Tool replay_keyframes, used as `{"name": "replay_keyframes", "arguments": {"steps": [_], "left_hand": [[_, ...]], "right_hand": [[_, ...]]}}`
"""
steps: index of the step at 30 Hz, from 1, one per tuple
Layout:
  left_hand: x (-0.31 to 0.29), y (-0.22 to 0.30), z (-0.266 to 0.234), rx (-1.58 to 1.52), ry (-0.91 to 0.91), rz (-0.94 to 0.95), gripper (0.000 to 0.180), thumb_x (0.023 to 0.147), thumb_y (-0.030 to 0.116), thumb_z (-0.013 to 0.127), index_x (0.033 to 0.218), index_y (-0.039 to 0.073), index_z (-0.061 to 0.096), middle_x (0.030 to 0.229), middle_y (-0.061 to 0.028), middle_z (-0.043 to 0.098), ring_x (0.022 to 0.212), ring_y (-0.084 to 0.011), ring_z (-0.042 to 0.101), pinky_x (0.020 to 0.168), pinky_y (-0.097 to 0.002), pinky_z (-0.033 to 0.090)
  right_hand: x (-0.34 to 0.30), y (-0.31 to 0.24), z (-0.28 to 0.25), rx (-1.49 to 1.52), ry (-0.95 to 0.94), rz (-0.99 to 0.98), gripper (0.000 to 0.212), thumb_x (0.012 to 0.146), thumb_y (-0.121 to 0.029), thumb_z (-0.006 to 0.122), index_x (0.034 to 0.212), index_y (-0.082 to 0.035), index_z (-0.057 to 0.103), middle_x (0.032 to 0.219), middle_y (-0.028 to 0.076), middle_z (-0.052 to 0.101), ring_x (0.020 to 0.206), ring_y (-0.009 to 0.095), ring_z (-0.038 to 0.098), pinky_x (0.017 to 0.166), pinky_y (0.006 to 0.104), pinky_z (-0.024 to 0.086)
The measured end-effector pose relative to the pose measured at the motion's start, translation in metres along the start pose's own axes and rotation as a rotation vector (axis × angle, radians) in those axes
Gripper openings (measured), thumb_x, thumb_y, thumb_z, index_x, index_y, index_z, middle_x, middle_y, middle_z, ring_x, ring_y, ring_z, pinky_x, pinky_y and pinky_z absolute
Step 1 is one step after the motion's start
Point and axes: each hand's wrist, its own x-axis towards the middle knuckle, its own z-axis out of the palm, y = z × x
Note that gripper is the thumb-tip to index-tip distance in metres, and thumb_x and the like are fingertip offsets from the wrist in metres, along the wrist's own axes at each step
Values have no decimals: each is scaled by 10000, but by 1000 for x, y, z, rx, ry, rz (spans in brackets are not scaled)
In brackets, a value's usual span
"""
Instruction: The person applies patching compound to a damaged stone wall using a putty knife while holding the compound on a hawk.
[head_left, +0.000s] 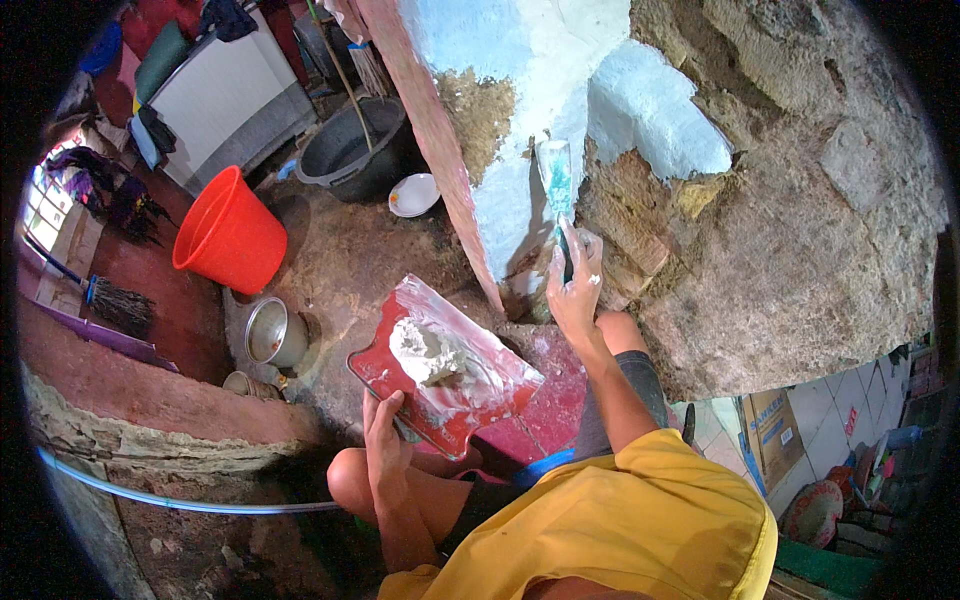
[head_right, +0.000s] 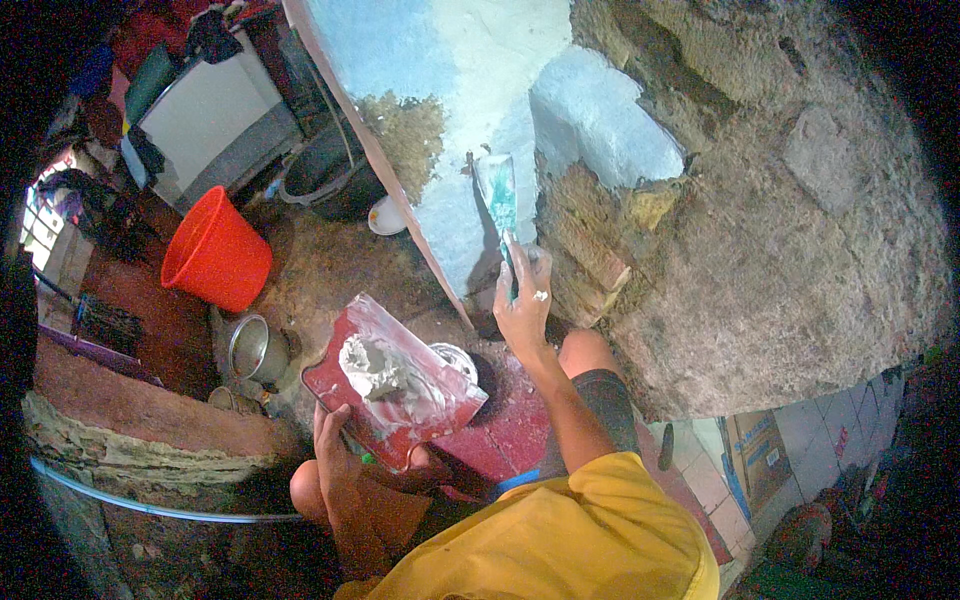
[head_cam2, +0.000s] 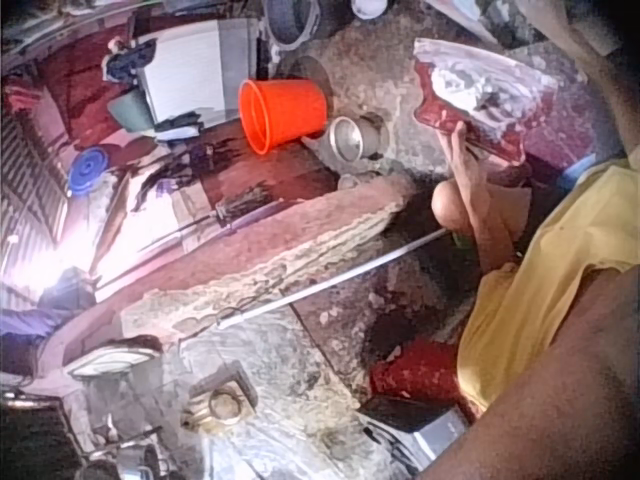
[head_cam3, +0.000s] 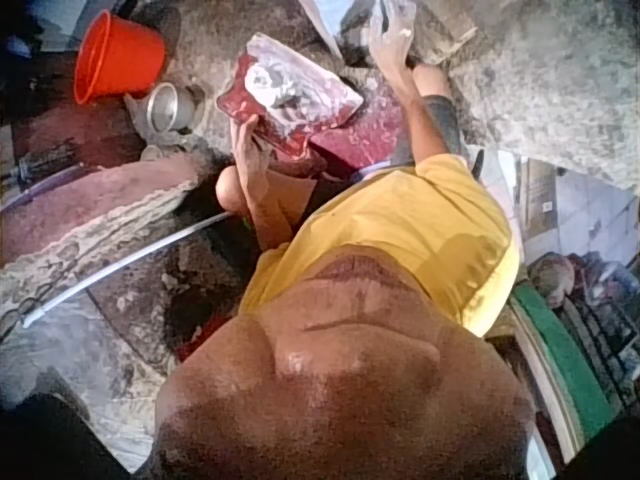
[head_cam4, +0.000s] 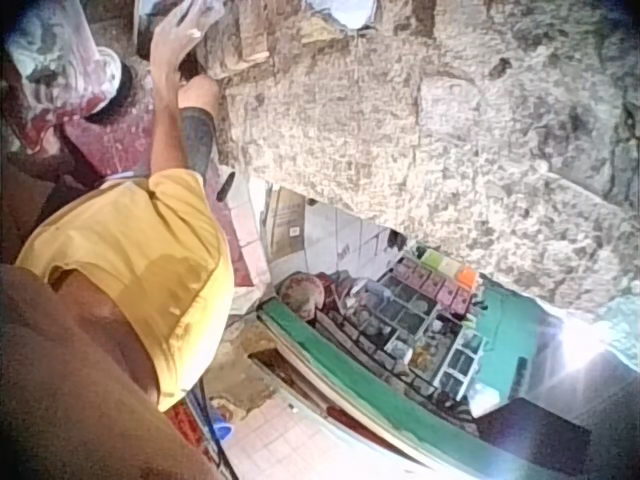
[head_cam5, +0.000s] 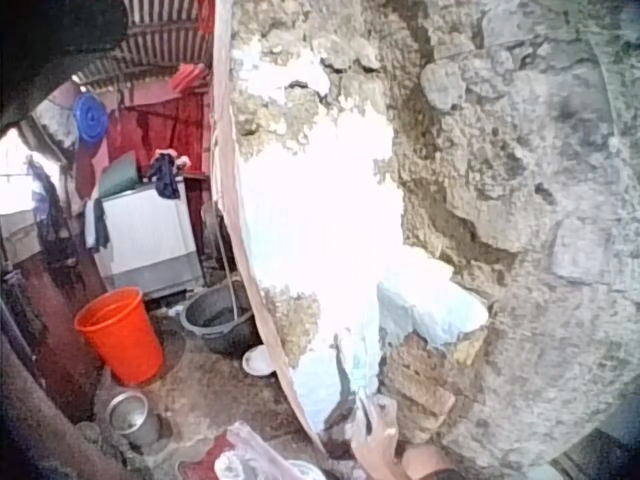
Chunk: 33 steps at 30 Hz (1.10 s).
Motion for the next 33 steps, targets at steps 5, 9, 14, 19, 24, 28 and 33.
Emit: {"name": "replay_keyframes", "arguments": {"steps": [5,9,14,19,24,28,33], "left_hand": [[-1,2,4,3,-21,14,441,828,74,503,1254,13,409,1145,-68,538,1009,-166,541,870,-304,437],[2,0,0,40,-31,47,443,828,73,500,1257,12,411,1153,-75,533,1032,-171,529,883,-303,427],[4,-11,-13,225,-48,147,419,841,59,475,1254,13,419,1169,-76,520,1028,-166,528,885,-292,421],[2,-2,-1,29,-27,7,419,838,55,474,1252,17,424,1157,-67,524,1017,-159,533,870,-290,431],[1,0,1,30,-18,12,437,831,54,481,1261,22,414,1149,-61,530,1013,-158,536,862,-291,439],[2,0,3,-21,-33,-12,451,831,47,481,1274,20,397,1157,-71,530,1017,-166,538,860,-292,439],[2,0,4,-13,-39,1,458,832,40,474,1279,11,381,1171,-88,526,1038,-181,533,879,-301,428]], "right_hand": [[20,-10,3,-19,29,-63,437,807,47,514,1233,-49,499,971,192,458,859,328,500,729,386,424],[15,-10,12,15,24,-56,434,807,48,514,1232,-44,497,974,188,457,855,327,501,724,382,424],[-1,-16,4,38,9,-24,435,804,48,522,1228,-46,500,966,188,463,847,318,501,728,379,429],[22,-22,3,30,51,-49,415,816,22,517,1226,-41,498,984,201,469,872,331,506,758,383,427],[23,-22,13,26,20,-46,410,817,14,518,1223,-40,500,990,205,475,894,333,507,776,398,417],[2,-18,16,42,2,-12,409,820,15,513,1225,-40,498,998,201,481,888,334,499,785,406,415],[7,-25,7,73,18,-17,404,827,18,503,1228,-32,490,999,213,478,905,351,498,792,408,417]]}}
